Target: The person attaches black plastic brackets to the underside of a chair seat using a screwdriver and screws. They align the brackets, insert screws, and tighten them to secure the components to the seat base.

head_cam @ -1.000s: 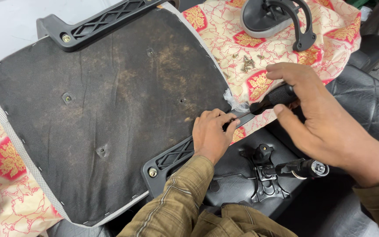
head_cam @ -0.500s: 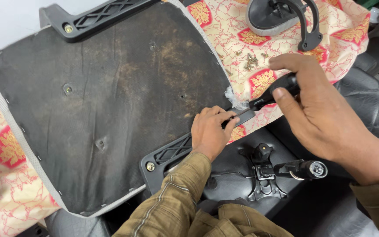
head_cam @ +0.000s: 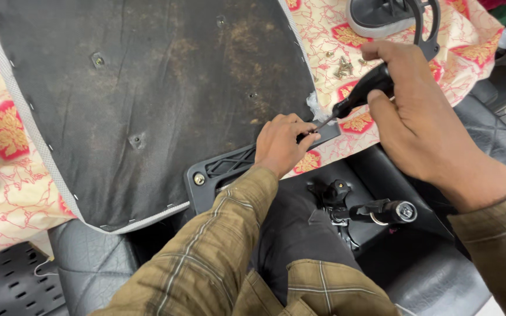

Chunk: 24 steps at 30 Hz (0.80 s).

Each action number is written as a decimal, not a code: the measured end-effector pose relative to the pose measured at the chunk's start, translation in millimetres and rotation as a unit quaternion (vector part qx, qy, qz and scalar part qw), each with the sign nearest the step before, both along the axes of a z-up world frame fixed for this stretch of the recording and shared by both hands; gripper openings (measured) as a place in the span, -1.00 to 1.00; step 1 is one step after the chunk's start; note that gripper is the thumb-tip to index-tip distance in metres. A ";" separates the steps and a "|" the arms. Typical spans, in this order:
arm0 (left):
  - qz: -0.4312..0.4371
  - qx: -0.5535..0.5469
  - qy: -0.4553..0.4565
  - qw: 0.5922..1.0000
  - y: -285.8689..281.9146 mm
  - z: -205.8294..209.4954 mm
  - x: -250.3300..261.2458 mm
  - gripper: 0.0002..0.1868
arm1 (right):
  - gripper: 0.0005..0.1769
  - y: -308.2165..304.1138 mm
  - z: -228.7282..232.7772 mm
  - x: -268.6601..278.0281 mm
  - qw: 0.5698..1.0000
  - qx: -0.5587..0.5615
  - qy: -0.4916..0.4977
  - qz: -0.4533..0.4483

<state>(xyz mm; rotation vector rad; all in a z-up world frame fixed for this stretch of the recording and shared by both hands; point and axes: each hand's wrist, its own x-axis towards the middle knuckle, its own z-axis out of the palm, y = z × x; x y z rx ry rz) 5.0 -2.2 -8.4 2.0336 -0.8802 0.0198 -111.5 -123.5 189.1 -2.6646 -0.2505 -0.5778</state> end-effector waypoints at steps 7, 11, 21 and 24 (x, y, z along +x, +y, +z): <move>0.011 0.009 0.013 1.000 0.4 6.7 -1.9 -0.74 | -0.57 -0.8 -0.3 2.7 0.998 0.045 0.006 -0.047; 0.009 0.012 0.020 1.000 -0.4 7.8 -2.7 -0.76 | -0.68 -8.1 -4.0 5.9 0.996 0.020 -0.005 -0.090; 0.012 -0.003 0.014 1.000 -2.9 5.0 -1.6 -0.82 | -0.73 -17.7 -11.1 6.8 0.988 0.082 0.063 -0.116; 0.012 0.010 0.011 1.000 -2.5 7.3 -1.0 -0.82 | -0.74 -23.3 -10.6 12.0 0.984 0.088 0.072 -0.140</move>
